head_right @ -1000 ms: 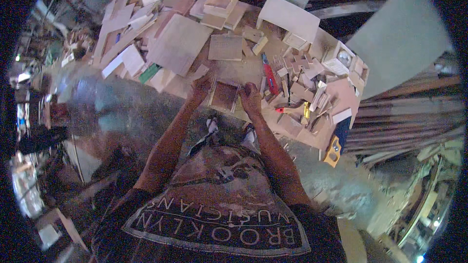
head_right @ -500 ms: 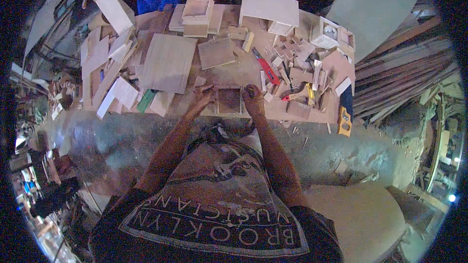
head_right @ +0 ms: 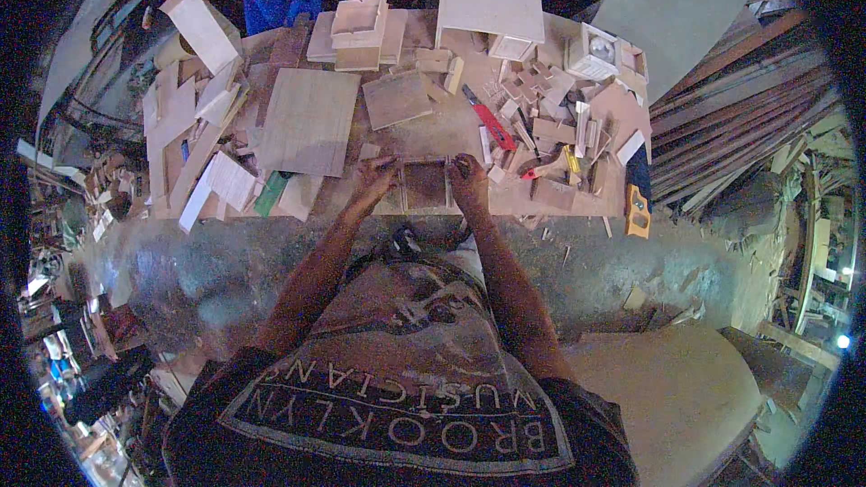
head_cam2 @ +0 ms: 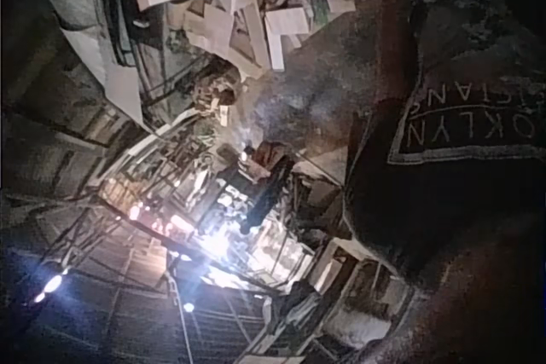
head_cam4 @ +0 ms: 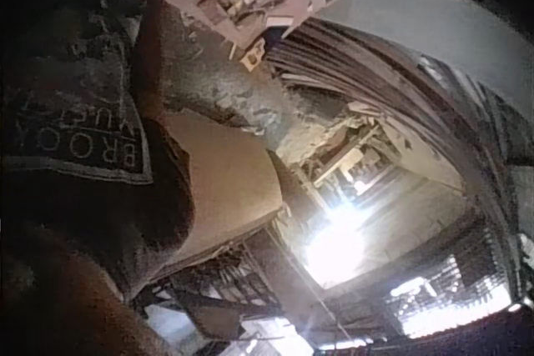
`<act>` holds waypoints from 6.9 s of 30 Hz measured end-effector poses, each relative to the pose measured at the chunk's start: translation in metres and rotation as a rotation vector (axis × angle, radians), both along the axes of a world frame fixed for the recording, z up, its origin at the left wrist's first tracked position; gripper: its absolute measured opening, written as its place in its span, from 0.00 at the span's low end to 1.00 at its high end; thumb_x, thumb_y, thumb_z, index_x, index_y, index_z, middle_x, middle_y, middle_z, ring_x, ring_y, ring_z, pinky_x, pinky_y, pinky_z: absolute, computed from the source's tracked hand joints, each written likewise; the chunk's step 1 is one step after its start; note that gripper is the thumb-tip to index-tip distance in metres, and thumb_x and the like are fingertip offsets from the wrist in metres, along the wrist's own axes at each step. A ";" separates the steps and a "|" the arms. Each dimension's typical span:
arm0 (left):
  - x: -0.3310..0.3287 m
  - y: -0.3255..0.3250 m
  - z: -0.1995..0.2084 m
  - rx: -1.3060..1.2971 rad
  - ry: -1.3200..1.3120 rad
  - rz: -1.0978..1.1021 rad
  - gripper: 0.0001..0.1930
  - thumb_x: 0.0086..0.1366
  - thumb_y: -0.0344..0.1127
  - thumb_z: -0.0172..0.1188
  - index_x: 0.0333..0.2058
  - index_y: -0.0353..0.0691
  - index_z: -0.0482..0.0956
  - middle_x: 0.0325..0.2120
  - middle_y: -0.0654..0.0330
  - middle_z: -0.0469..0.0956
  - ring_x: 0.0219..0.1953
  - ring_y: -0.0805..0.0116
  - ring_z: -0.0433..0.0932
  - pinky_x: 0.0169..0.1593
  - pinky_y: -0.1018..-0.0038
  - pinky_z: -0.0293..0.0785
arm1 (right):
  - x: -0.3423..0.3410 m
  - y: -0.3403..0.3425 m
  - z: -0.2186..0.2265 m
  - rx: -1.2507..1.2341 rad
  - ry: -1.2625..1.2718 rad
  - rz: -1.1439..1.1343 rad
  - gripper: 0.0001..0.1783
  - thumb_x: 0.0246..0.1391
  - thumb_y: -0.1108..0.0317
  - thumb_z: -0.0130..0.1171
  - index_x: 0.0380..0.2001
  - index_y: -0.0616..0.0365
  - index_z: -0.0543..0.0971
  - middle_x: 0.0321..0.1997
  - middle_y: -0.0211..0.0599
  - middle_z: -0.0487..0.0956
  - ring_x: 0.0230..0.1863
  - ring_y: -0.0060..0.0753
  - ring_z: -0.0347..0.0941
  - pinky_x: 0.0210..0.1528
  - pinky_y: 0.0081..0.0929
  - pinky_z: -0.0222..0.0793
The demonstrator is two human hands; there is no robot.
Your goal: Assembling and inspecting small wooden box components on a workshop workbench.
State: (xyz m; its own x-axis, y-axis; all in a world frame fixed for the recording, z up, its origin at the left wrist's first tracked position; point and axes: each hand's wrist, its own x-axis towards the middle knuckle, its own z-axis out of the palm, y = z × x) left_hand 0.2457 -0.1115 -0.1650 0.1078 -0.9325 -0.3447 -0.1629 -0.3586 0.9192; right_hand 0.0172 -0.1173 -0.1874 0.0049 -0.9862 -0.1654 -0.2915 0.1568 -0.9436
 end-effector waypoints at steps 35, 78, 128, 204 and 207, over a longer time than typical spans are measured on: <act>-0.006 0.005 -0.018 0.081 0.194 0.175 0.18 0.57 0.44 0.63 0.38 0.34 0.78 0.22 0.66 0.74 0.23 0.74 0.70 0.25 0.77 0.68 | 0.023 0.013 0.032 -0.159 0.265 -0.111 0.17 0.54 0.62 0.56 0.41 0.63 0.78 0.28 0.47 0.81 0.29 0.26 0.77 0.32 0.28 0.70; 0.000 0.058 -0.031 -0.076 -0.106 -0.033 0.23 0.54 0.39 0.66 0.45 0.30 0.73 0.35 0.54 0.80 0.38 0.69 0.78 0.42 0.73 0.74 | 0.006 0.065 0.033 -0.123 0.402 0.098 0.27 0.48 0.58 0.62 0.47 0.67 0.72 0.43 0.55 0.77 0.42 0.44 0.77 0.42 0.34 0.73; -0.047 0.099 0.030 -0.299 -0.427 -0.006 0.14 0.55 0.33 0.58 0.38 0.30 0.73 0.24 0.43 0.76 0.27 0.46 0.77 0.32 0.59 0.73 | 0.015 0.081 0.025 -0.266 0.537 0.008 0.16 0.47 0.64 0.59 0.37 0.63 0.75 0.30 0.53 0.76 0.32 0.53 0.75 0.35 0.43 0.70; -0.049 0.245 -0.103 0.093 -0.347 0.660 0.14 0.56 0.33 0.58 0.41 0.35 0.78 0.27 0.59 0.78 0.23 0.64 0.74 0.28 0.69 0.73 | -0.238 -0.064 0.080 -0.323 -0.207 -0.157 0.24 0.47 0.77 0.59 0.50 0.60 0.69 0.48 0.36 0.68 0.37 0.26 0.70 0.37 0.22 0.71; -0.079 0.299 -0.157 0.188 -0.930 0.243 0.18 0.55 0.40 0.60 0.42 0.37 0.77 0.33 0.52 0.79 0.32 0.52 0.77 0.38 0.66 0.74 | -0.281 -0.115 0.075 -0.171 -0.553 -0.218 0.26 0.42 0.84 0.57 0.48 0.58 0.69 0.46 0.33 0.69 0.36 0.26 0.69 0.37 0.22 0.70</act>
State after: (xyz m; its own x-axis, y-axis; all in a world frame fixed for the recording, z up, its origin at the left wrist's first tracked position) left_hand 0.1665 0.1878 -0.3223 0.5934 -0.7877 -0.1655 -0.6962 -0.6055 0.3855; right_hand -0.2641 -0.2319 -0.1124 -0.1596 -0.9866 -0.0349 0.2701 -0.0096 -0.9628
